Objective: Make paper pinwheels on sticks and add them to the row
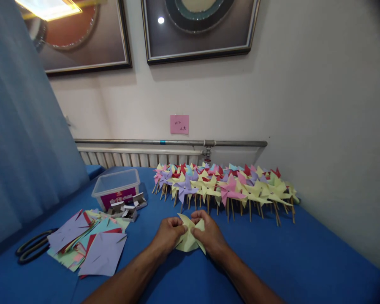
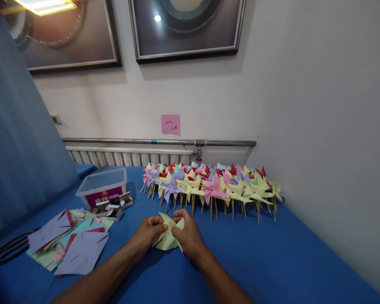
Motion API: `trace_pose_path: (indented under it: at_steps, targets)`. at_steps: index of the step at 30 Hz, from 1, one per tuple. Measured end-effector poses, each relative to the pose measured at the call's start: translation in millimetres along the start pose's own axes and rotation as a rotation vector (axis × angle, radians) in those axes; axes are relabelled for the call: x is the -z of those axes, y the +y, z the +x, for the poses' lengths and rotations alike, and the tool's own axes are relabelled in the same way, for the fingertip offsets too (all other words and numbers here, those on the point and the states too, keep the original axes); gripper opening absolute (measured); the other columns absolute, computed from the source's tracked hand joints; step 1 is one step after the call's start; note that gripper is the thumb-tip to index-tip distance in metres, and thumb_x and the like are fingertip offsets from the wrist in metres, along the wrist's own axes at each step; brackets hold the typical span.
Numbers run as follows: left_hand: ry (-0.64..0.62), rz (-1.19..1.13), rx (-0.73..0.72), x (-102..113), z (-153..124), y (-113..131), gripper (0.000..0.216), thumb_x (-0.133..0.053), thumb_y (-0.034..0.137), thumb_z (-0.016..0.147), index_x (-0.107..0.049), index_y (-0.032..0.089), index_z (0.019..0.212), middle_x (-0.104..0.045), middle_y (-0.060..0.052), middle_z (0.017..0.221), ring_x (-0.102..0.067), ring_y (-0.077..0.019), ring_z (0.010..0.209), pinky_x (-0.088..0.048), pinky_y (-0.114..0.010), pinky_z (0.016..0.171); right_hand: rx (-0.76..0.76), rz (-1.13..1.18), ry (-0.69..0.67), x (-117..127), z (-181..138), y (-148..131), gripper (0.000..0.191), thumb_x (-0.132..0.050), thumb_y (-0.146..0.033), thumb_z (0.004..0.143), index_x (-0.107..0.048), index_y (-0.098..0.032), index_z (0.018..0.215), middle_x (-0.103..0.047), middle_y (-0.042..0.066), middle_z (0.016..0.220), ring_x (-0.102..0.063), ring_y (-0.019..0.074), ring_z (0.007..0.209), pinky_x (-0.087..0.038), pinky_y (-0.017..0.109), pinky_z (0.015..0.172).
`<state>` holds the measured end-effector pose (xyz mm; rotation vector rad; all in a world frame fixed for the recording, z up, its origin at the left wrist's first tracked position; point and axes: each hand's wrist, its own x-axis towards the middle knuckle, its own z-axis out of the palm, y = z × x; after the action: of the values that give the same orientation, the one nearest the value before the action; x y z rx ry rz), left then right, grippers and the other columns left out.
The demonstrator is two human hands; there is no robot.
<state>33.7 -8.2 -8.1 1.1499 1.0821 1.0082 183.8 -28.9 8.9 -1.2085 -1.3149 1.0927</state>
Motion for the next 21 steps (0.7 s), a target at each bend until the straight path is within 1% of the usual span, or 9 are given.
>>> trace_pose_path:
  at_steps: [5, 6, 8, 11, 13, 15, 18, 21]
  targets:
    - [0.027, 0.004, -0.008, -1, 2, -3, 0.023, -0.074, 0.029, 0.050, -0.056, 0.016, 0.058, -0.059, 0.001, 0.050, -0.047, -0.0101, 0.043, -0.035, -0.023, 0.046, 0.033, 0.022, -0.010, 0, 3, 7, 0.036, -0.064, -0.017, 0.059, -0.057, -0.023, 0.094, -0.063, -0.003, 0.078, -0.059, 0.0166, 0.065, -0.046, 0.028, 0.060]
    - [0.042, -0.002, -0.002, 0, 2, -2, 0.023, -0.074, 0.028, 0.050, -0.057, 0.016, 0.058, -0.060, 0.000, 0.050, -0.048, -0.0106, 0.043, -0.035, -0.023, 0.046, 0.031, 0.055, -0.007, 0, 3, 8, 0.037, -0.067, -0.018, 0.059, -0.058, -0.023, 0.094, -0.065, -0.003, 0.080, -0.060, 0.0169, 0.066, -0.047, 0.028, 0.061]
    - [0.052, -0.058, 0.018, 1, 1, 1, 0.023, -0.075, 0.028, 0.051, -0.059, 0.015, 0.060, -0.062, -0.001, 0.052, -0.051, -0.0117, 0.044, -0.037, -0.024, 0.047, 0.008, 0.194, -0.010, 1, 4, 8, 0.038, -0.073, -0.025, 0.063, -0.059, -0.022, 0.098, -0.068, 0.000, 0.084, -0.062, 0.0180, 0.069, -0.049, 0.030, 0.064]
    - [-0.019, -0.238, 0.040, 6, -2, 11, 0.024, -0.077, 0.028, 0.052, -0.062, 0.014, 0.065, -0.064, -0.003, 0.054, -0.054, -0.0133, 0.046, -0.040, -0.025, 0.049, -0.062, 0.464, -0.039, 4, 2, 3, 0.036, -0.072, -0.040, 0.074, -0.061, -0.021, 0.102, -0.071, 0.003, 0.086, -0.066, 0.0186, 0.072, -0.051, 0.031, 0.069]
    - [-0.087, -0.347, 0.035, 11, -4, 17, 0.025, -0.079, 0.028, 0.053, -0.063, 0.013, 0.066, -0.065, -0.004, 0.056, -0.056, -0.0138, 0.048, -0.043, -0.026, 0.052, -0.101, 0.552, -0.075, 5, -1, -1, 0.031, -0.072, -0.040, 0.076, -0.063, -0.021, 0.100, -0.073, 0.004, 0.086, -0.068, 0.0188, 0.076, -0.052, 0.031, 0.074]
    - [-0.117, -0.385, 0.026, 14, -4, 20, 0.027, -0.080, 0.029, 0.053, -0.064, 0.012, 0.066, -0.065, -0.005, 0.057, -0.056, -0.0141, 0.049, -0.044, -0.027, 0.054, -0.106, 0.561, -0.142, 5, -4, -4, 0.030, -0.075, -0.037, 0.075, -0.065, -0.020, 0.099, -0.074, 0.006, 0.090, -0.069, 0.0201, 0.082, -0.052, 0.033, 0.081]
    - [-0.060, -0.331, 0.011, 14, -1, 18, 0.027, -0.077, 0.030, 0.054, -0.065, 0.012, 0.069, -0.065, -0.004, 0.056, -0.056, -0.0150, 0.049, -0.044, -0.027, 0.054, -0.069, 0.520, -0.246, 3, -6, -3, 0.037, -0.078, -0.040, 0.074, -0.066, -0.019, 0.102, -0.075, 0.009, 0.097, -0.070, 0.0235, 0.089, -0.052, 0.039, 0.087]
    - [0.074, -0.149, -0.036, 13, 3, 11, 0.021, -0.072, 0.030, 0.056, -0.061, 0.014, 0.064, -0.060, -0.001, 0.052, -0.050, -0.0128, 0.046, -0.039, -0.025, 0.050, -0.016, 0.437, -0.268, 0, -4, 5, 0.044, -0.080, -0.046, 0.072, -0.066, -0.018, 0.103, -0.074, 0.010, 0.100, -0.070, 0.0253, 0.092, -0.051, 0.040, 0.088]
